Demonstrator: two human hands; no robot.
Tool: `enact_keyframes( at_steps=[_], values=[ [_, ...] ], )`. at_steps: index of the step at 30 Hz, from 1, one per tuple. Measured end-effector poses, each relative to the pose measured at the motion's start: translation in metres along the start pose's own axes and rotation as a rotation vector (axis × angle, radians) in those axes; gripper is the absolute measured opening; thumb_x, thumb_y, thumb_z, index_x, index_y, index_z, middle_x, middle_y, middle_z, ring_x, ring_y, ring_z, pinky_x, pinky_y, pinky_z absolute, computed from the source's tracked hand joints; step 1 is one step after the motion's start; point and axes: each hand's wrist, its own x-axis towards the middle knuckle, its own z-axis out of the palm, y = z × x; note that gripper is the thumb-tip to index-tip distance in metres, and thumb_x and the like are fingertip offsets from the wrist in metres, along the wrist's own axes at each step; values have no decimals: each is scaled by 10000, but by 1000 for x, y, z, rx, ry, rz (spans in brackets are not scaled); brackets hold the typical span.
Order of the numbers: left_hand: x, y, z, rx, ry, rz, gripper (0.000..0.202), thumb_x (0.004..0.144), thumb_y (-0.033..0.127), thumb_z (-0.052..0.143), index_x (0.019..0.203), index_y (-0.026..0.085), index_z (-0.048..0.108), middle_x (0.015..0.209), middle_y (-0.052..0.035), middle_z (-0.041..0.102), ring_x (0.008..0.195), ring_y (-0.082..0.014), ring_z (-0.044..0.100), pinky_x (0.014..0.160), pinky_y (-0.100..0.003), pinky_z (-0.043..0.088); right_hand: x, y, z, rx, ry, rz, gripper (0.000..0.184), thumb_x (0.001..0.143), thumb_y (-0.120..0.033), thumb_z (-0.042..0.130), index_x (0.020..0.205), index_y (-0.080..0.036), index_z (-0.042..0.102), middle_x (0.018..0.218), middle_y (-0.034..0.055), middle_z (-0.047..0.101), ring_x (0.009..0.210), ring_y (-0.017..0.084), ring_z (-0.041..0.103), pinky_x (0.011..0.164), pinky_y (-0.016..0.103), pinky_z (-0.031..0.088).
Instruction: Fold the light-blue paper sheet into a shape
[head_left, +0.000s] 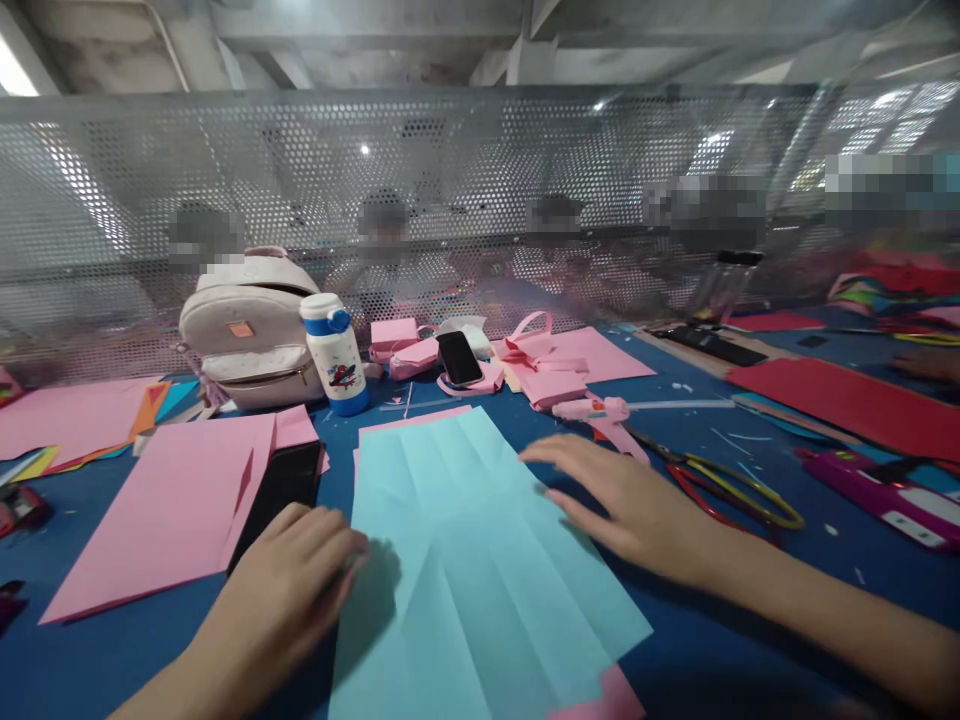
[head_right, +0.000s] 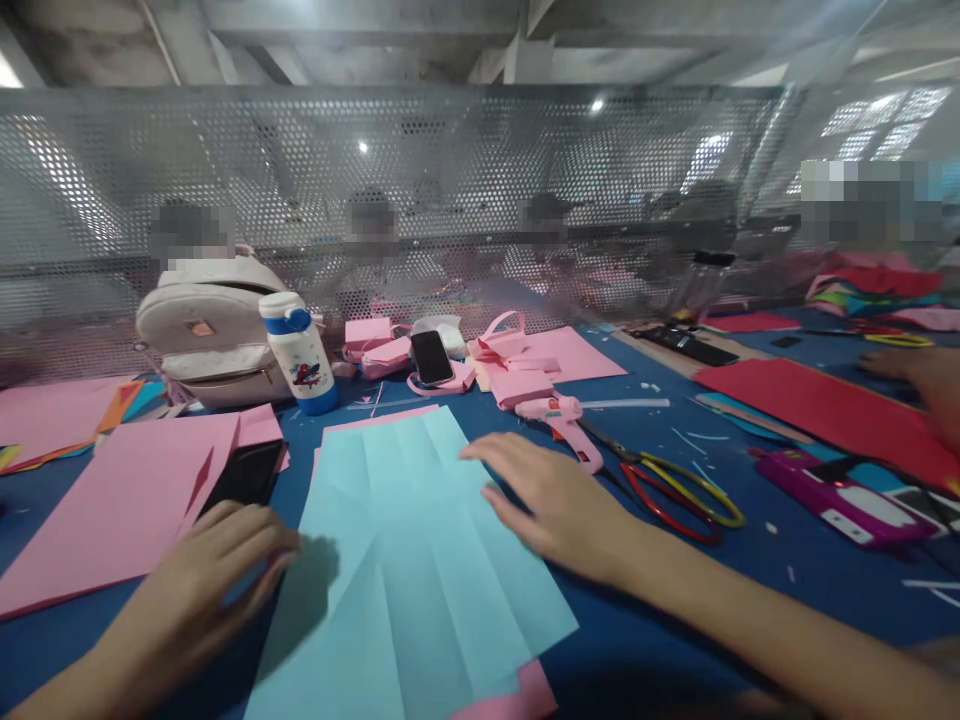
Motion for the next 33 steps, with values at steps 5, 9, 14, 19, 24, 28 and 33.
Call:
enact_keyframes(
  at_steps=[5,9,14,19,24,28,33],
  values=[
    [33,-14,14,-335,-133,-342,325,950,416,468,884,201,702,902,-47,708,820,-220,622,737,-314,462,28,34,24,583,24,431,481,897,-402,561,1343,-246,472,1493,110,419,1353,281,450,1074,470,453],
    [42,-18,25,-377,-98,-387,322,875,437,565,974,167,709,775,-31,674,654,-180,550,619,-286,414,38,43,32,840,60,567,477,886,-369,586,1334,-255,474,1537,107,366,1353,259,456,1069,437,469],
    [50,-18,36,-545,-27,-404,411,800,401,635,1103,123,654,789,-29,666,617,-146,520,599,-270,416,45,34,39,1067,142,652,607,757,-160,679,1324,-176,465,1360,144,575,1072,206,667,966,361,546],
    [58,-25,45,-796,137,-434,422,725,372,716,1053,133,598,697,15,599,616,-136,554,601,-259,428,47,25,48,1200,228,588,424,738,-148,666,1157,-174,603,1067,79,736,802,179,720,696,269,586],
    [71,-25,44,-1000,176,-451,412,686,384,782,996,151,641,861,-37,688,743,-168,651,674,-268,508,56,22,51,1246,424,530,310,720,-184,684,1026,-215,649,1015,40,750,842,193,719,691,260,574],
    [85,-20,46,-1137,85,-483,527,642,369,828,1089,149,658,1094,-104,726,984,-267,688,845,-358,547,65,22,54,1269,439,488,300,731,-240,708,1024,-231,648,1015,33,749,931,223,712,777,316,578],
    [92,-22,57,-1121,100,-528,474,617,376,841,998,141,685,1022,-106,755,907,-291,715,766,-362,574,65,31,64,1195,337,448,327,742,-381,755,1014,-232,649,1028,51,746,915,255,714,818,390,574]
  ],
)
